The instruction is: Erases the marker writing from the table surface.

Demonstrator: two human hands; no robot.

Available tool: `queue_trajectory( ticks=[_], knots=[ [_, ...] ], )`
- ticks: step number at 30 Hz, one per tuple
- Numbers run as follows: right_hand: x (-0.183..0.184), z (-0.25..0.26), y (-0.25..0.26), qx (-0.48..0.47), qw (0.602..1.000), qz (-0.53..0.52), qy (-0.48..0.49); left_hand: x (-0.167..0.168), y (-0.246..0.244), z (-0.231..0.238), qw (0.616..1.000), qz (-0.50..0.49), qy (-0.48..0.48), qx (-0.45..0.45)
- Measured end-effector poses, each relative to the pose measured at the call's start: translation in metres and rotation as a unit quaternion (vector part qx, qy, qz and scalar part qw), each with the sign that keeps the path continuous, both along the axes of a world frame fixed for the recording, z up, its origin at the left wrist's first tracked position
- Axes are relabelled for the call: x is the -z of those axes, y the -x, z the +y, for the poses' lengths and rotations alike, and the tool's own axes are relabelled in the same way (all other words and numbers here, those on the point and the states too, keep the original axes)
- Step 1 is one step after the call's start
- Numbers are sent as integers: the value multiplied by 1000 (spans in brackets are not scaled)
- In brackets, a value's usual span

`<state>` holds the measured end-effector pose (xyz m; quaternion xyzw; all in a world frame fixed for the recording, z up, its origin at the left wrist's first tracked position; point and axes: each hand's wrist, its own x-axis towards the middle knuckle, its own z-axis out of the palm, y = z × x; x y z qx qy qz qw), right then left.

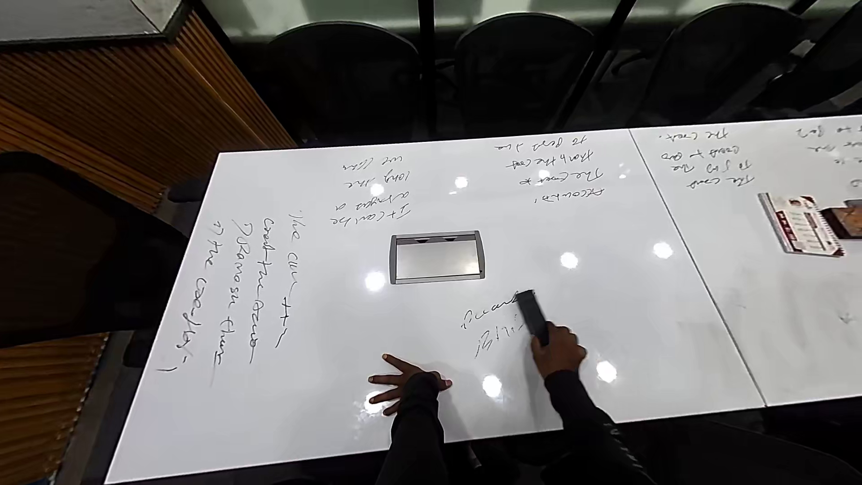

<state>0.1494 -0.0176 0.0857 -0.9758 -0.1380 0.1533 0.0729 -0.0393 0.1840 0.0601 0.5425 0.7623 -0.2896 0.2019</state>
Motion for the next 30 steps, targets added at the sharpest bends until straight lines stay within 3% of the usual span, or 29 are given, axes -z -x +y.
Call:
queue_trajectory(
  ticks=[5,8,12,17,22,25,30],
  knots=[
    [-3,48,76,-237,968,79,-39,3,0,0,1000,2,-2,-2],
    [0,60,96,-304,947,96,-28,9,1,0,1000,3,-4,-3],
    [-10,61,65,-246,966,76,-19,6,0,0,1000,5,2,1],
    [-19,37,-12,-79,997,8,11,5,0,1,1000,-3,-2,-7],
    [-15,11,-57,58,997,-14,39,1,0,1,1000,-5,1,-3],
    [-8,16,-50,41,998,-14,39,-1,0,1,1000,-2,2,1],
    [3,51,15,-118,993,16,-1,3,1,1,1000,2,-2,-2]
  ],
)
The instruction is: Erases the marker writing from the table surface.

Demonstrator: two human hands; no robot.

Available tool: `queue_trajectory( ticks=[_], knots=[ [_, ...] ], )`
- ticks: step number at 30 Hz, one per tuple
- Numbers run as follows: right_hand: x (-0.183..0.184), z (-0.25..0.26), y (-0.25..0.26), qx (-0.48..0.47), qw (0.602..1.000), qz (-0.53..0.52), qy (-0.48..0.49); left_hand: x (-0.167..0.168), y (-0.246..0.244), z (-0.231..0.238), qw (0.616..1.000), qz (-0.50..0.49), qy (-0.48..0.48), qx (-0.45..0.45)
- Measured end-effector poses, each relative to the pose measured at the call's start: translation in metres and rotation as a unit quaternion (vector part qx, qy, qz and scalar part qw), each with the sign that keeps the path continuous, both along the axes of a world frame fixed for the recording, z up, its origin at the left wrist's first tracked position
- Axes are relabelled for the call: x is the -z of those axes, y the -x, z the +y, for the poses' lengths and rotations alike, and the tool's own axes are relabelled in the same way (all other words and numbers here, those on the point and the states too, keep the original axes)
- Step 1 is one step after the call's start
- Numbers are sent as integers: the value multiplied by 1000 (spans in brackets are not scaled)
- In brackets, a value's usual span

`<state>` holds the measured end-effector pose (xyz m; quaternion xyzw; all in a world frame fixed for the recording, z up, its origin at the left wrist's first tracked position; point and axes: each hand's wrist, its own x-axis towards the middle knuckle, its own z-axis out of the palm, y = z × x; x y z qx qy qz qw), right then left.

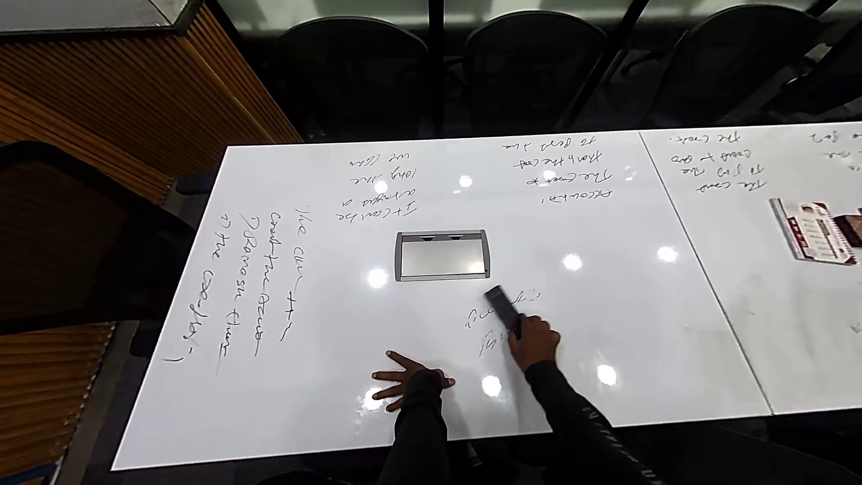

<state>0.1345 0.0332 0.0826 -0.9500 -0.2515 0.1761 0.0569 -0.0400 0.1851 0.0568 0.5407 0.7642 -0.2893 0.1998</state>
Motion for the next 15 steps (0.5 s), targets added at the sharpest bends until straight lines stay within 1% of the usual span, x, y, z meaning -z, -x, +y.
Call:
queue_trajectory(
  ticks=[2,4,6,7,8,10,13,15],
  knots=[
    [-4,12,33,-79,996,40,-9,1,0,0,1000,4,4,4],
    [-7,18,60,-157,984,85,-9,2,0,0,1000,3,4,5],
    [-3,18,74,-213,973,86,-6,4,0,0,1000,0,-4,-2],
    [-3,17,75,-222,972,81,-4,4,0,0,1000,0,-5,-4],
    [-7,17,72,-218,972,84,3,2,0,0,1000,0,-4,-6],
    [-15,16,55,-181,980,76,8,0,-1,0,1000,-1,-2,-6],
    [-24,5,14,-84,996,42,5,-1,0,0,1000,-7,1,-6],
    [-25,-11,-16,-3,1000,17,10,2,1,-1,1000,-8,-2,-7]
  ],
)
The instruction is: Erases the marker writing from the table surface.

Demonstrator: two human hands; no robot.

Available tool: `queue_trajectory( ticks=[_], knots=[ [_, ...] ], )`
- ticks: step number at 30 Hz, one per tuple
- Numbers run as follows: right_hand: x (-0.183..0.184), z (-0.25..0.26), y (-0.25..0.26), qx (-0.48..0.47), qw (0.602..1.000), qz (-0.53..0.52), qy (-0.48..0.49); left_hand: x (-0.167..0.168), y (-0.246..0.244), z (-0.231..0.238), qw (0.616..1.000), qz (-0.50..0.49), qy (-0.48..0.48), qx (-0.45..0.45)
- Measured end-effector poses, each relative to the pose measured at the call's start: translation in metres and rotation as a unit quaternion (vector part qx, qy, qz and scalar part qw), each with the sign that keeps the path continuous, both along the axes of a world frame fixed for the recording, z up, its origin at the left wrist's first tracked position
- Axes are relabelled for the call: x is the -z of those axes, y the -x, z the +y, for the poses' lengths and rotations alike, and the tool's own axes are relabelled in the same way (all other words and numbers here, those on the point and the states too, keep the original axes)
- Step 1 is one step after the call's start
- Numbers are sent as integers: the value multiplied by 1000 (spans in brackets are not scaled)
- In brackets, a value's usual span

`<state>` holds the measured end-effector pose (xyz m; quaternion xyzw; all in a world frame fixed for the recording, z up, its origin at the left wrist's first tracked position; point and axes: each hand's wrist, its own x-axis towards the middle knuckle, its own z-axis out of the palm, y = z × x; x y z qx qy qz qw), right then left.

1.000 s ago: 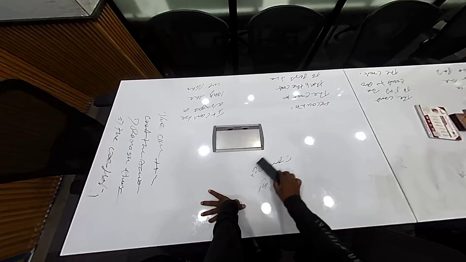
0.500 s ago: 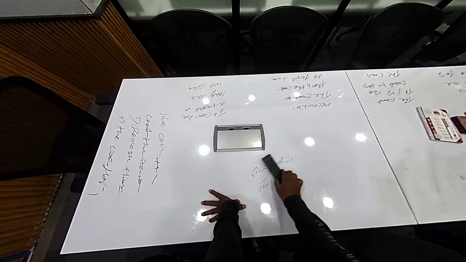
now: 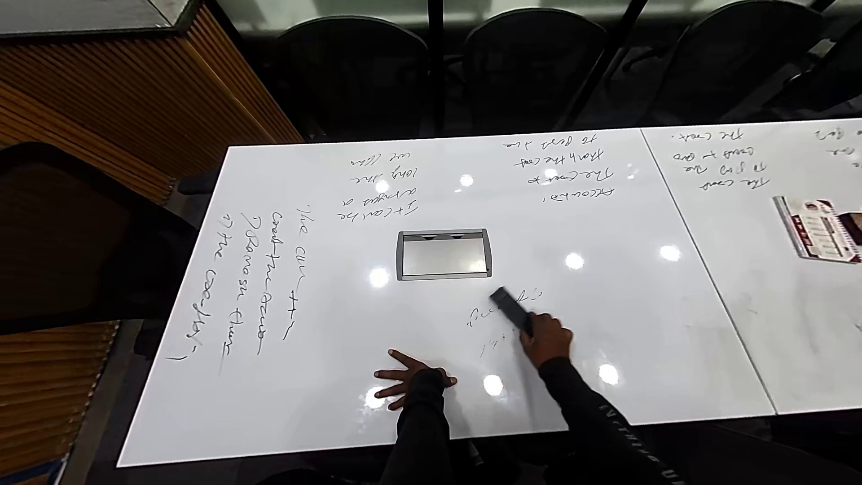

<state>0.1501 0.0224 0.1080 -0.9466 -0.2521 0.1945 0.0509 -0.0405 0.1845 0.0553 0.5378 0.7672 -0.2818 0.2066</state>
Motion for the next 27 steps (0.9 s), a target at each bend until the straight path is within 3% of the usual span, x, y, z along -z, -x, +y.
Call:
queue_trajectory(
  ticks=[5,10,14,19,22,27],
  knots=[
    [6,-60,-53,192,981,-36,19,-2,-1,1,1000,-12,-2,-8],
    [19,-91,-49,224,972,-61,34,-1,0,0,1000,-1,3,5],
    [24,-76,-1,154,987,-53,-9,1,0,0,1000,6,-2,10],
    [33,-61,92,-41,992,-57,-108,-2,-2,-1,1000,6,-1,5],
    [35,-61,138,-119,986,-18,-118,3,-1,-1,1000,-4,-12,-3],
    [38,-74,143,-163,980,-16,-111,1,-3,-2,1000,2,-14,-1]
  ],
)
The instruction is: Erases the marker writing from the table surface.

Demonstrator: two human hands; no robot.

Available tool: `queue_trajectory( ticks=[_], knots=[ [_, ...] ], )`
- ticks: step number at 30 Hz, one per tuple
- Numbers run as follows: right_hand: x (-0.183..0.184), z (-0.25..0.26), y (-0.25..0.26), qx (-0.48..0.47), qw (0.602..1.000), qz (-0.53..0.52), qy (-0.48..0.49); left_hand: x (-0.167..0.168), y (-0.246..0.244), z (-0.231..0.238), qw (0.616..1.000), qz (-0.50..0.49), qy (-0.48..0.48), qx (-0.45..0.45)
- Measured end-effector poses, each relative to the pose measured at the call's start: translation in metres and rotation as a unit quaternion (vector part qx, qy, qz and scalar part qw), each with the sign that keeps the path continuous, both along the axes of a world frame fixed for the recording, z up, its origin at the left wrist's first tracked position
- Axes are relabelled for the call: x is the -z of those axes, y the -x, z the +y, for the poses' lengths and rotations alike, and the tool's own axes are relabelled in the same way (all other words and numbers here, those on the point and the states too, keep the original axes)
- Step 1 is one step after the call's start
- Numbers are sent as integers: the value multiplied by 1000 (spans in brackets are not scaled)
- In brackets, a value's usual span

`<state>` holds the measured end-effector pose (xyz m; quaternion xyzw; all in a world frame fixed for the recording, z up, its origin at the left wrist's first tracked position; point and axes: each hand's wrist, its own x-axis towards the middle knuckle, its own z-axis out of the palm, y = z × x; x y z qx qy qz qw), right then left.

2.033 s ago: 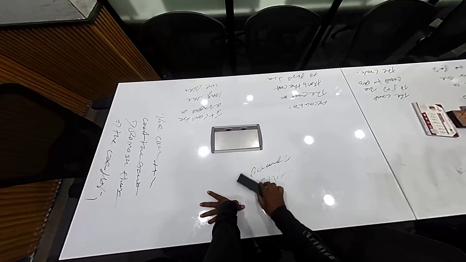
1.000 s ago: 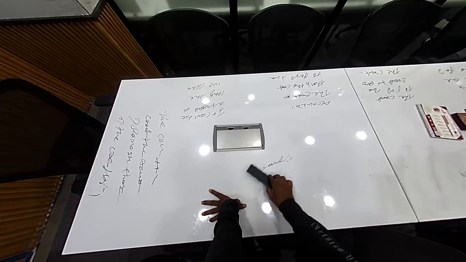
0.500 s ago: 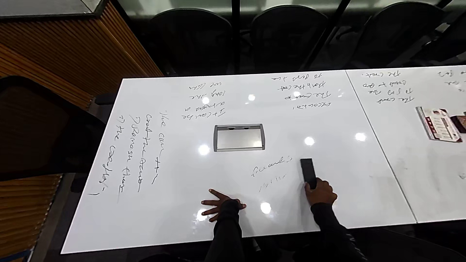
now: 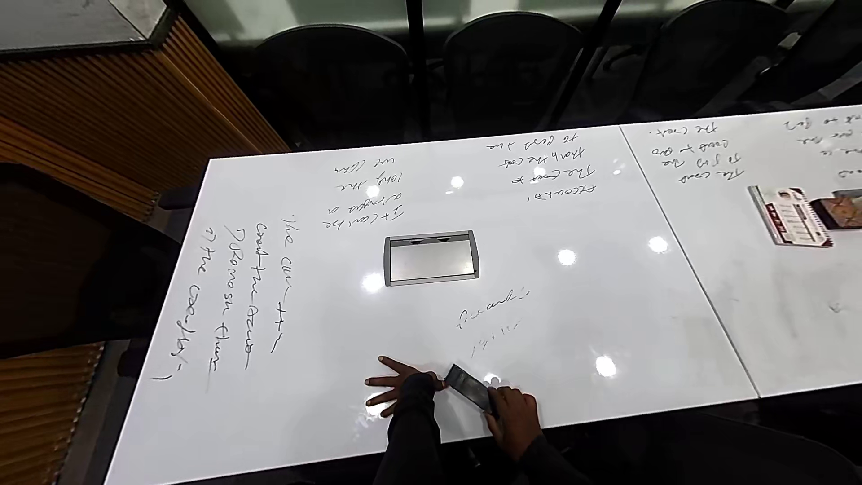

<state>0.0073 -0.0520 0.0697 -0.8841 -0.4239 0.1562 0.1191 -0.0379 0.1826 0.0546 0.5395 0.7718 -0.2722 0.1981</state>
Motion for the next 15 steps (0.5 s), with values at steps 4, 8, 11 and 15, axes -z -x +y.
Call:
queue_trajectory(
  ticks=[4,8,11,15],
  knots=[
    [-6,-11,-62,89,996,-32,1,-4,-1,0,1000,7,12,7],
    [-11,-29,-147,252,965,-49,59,0,0,1,1000,-1,7,-3],
    [-18,-30,-193,378,921,-25,90,-6,0,1,1000,-5,12,6],
    [-19,-11,-217,407,908,-22,99,-6,0,1,1000,-4,14,7]
  ],
)
